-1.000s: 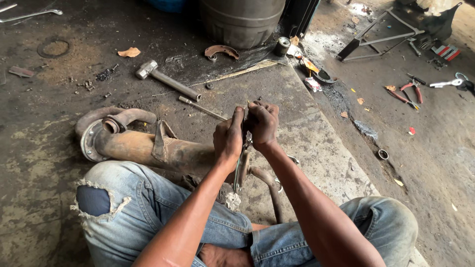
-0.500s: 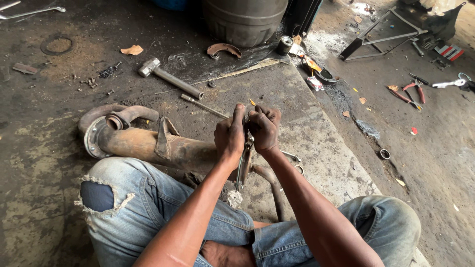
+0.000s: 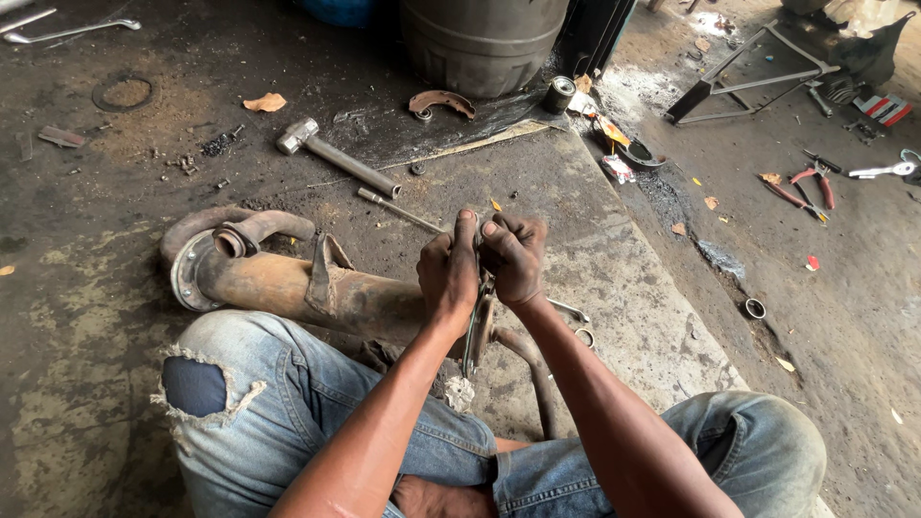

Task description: The person sits on the floor and uses two wrenches to tighten bolts on a flange of a rusty exhaust pipe. The person repeatedly adjusts the wrenches and turns the bolts to secure the flange connection.

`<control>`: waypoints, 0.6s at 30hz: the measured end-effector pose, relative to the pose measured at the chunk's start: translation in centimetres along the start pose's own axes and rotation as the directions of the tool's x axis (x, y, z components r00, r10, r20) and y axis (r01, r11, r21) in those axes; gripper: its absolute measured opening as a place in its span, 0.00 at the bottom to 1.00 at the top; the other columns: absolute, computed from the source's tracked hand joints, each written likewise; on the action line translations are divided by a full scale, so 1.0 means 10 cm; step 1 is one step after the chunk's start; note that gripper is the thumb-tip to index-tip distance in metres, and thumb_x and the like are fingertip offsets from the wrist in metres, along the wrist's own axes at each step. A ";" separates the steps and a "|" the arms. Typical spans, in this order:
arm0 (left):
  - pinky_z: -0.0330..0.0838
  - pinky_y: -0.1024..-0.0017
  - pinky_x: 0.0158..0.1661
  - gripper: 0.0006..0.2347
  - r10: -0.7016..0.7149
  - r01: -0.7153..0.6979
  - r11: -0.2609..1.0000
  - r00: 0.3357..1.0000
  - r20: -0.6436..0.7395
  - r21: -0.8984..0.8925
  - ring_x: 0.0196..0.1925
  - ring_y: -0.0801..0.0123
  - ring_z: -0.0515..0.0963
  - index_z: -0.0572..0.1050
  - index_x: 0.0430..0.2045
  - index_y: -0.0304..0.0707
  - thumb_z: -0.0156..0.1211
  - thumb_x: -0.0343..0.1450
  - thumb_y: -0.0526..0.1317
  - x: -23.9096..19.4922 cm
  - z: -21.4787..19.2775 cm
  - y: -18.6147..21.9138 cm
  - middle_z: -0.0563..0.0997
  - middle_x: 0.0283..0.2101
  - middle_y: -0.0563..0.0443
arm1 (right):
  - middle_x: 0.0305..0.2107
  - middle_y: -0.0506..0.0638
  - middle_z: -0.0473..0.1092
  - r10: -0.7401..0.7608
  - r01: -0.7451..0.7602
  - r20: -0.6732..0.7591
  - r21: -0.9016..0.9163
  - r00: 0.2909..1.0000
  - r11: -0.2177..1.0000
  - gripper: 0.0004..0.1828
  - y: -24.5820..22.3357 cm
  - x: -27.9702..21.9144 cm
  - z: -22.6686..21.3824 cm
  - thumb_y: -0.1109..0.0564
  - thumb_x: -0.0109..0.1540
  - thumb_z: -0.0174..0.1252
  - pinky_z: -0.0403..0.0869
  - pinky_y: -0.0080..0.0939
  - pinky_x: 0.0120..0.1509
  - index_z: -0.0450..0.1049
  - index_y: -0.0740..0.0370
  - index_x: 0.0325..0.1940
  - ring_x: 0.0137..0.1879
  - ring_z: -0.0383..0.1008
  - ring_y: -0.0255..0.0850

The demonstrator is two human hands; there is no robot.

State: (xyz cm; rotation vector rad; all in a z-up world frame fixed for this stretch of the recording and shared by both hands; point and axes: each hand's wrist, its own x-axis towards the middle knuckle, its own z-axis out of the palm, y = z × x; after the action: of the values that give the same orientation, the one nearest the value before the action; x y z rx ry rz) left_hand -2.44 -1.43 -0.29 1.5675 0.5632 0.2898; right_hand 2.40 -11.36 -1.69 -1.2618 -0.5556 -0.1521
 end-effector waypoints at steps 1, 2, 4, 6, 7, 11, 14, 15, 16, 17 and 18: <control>0.67 0.57 0.30 0.30 -0.006 0.006 1.000 1.000 -0.001 -0.003 0.26 0.63 0.75 0.74 0.15 0.29 0.48 0.71 0.63 -0.01 0.00 0.02 0.76 0.20 0.43 | 0.12 0.42 0.54 -0.011 0.011 0.004 -0.005 1.000 1.000 0.25 0.01 0.01 0.00 0.51 0.62 0.59 0.52 0.36 0.21 0.55 0.56 0.16 0.18 0.52 0.30; 0.67 0.57 0.31 0.30 -0.012 0.012 1.000 1.000 -0.001 -0.007 0.27 0.62 0.76 0.75 0.16 0.29 0.47 0.71 0.64 -0.02 -0.01 0.05 0.77 0.21 0.42 | 0.12 0.42 0.54 0.031 -0.031 -0.019 0.038 0.999 0.999 0.24 0.02 0.02 0.00 0.51 0.61 0.59 0.51 0.36 0.20 0.56 0.57 0.16 0.17 0.52 0.30; 0.67 0.58 0.31 0.31 0.001 -0.001 1.000 1.000 -0.001 0.020 0.27 0.61 0.76 0.74 0.16 0.29 0.46 0.70 0.64 -0.03 -0.01 0.08 0.77 0.21 0.41 | 0.11 0.42 0.55 0.118 -0.110 -0.059 0.127 0.991 0.986 0.21 0.03 0.04 0.00 0.52 0.59 0.58 0.51 0.36 0.18 0.58 0.58 0.16 0.16 0.52 0.30; 0.67 0.58 0.31 0.31 -0.010 0.010 0.999 1.000 -0.001 0.047 0.27 0.60 0.76 0.74 0.15 0.29 0.45 0.70 0.64 -0.04 -0.01 0.09 0.77 0.21 0.40 | 0.10 0.43 0.55 0.188 -0.166 -0.094 0.203 0.978 0.965 0.20 0.06 0.06 0.01 0.54 0.58 0.58 0.52 0.36 0.17 0.58 0.57 0.15 0.14 0.52 0.31; 0.66 0.57 0.30 0.31 -0.026 0.026 0.998 1.000 -0.001 0.060 0.27 0.60 0.76 0.74 0.15 0.29 0.45 0.70 0.64 -0.03 0.00 0.09 0.78 0.21 0.40 | 0.09 0.43 0.55 0.223 -0.192 -0.109 0.240 0.969 0.951 0.20 0.08 0.08 0.01 0.55 0.57 0.58 0.52 0.37 0.16 0.57 0.56 0.15 0.13 0.52 0.32; 0.66 0.58 0.29 0.33 -0.020 0.017 0.996 0.999 0.038 0.088 0.27 0.62 0.77 0.75 0.15 0.29 0.40 0.72 0.65 0.02 0.00 0.02 0.78 0.22 0.41 | 0.10 0.43 0.56 0.141 -0.134 -0.087 0.083 0.986 0.988 0.17 0.15 0.09 -0.02 0.57 0.56 0.55 0.54 0.36 0.18 0.59 0.56 0.14 0.14 0.52 0.31; 0.65 0.58 0.29 0.32 -0.060 0.060 0.998 0.998 0.011 -0.021 0.27 0.61 0.75 0.74 0.16 0.28 0.43 0.73 0.64 0.04 0.02 -0.04 0.76 0.22 0.38 | 0.11 0.43 0.59 -0.043 0.031 -0.042 -0.263 0.998 0.964 0.17 0.20 0.05 -0.03 0.56 0.57 0.54 0.57 0.33 0.21 0.61 0.54 0.15 0.17 0.55 0.30; 0.65 0.58 0.29 0.31 -0.034 0.034 0.999 0.999 0.010 0.026 0.26 0.62 0.76 0.75 0.16 0.30 0.42 0.72 0.63 0.05 0.03 -0.04 0.77 0.21 0.41 | 0.11 0.42 0.60 -0.053 0.029 -0.062 -0.332 0.997 0.943 0.15 0.21 0.06 -0.04 0.57 0.57 0.53 0.57 0.32 0.22 0.62 0.54 0.15 0.17 0.55 0.30; 0.66 0.59 0.29 0.30 -0.009 0.009 0.997 1.000 0.011 0.073 0.26 0.63 0.76 0.76 0.16 0.32 0.42 0.72 0.62 0.05 0.04 -0.03 0.77 0.21 0.43 | 0.11 0.41 0.61 -0.064 0.026 -0.082 -0.401 0.995 0.916 0.14 0.21 0.07 -0.04 0.58 0.56 0.53 0.56 0.31 0.22 0.63 0.53 0.15 0.18 0.55 0.29; 0.66 0.60 0.29 0.29 0.016 -0.017 0.993 1.000 0.012 0.119 0.25 0.64 0.77 0.77 0.16 0.33 0.41 0.72 0.62 0.05 0.05 -0.01 0.78 0.20 0.45 | 0.11 0.41 0.59 -0.025 -0.026 -0.156 -0.314 0.987 0.949 0.16 0.21 0.08 -0.03 0.61 0.56 0.54 0.56 0.32 0.21 0.60 0.53 0.14 0.17 0.54 0.29; 0.66 0.61 0.27 0.27 -0.008 0.008 0.997 1.000 0.005 0.078 0.25 0.66 0.76 0.76 0.16 0.34 0.44 0.71 0.61 0.04 0.05 0.01 0.77 0.20 0.46 | 0.10 0.42 0.57 0.018 -0.069 -0.226 -0.219 0.974 0.973 0.18 0.22 0.12 0.00 0.63 0.55 0.55 0.55 0.32 0.21 0.58 0.54 0.13 0.16 0.53 0.30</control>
State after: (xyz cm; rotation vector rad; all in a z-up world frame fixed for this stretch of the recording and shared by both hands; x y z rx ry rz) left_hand -1.85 -1.65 -0.31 1.6402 0.5821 0.2598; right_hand 4.29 -10.43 -2.96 -1.4547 -0.3221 -0.3232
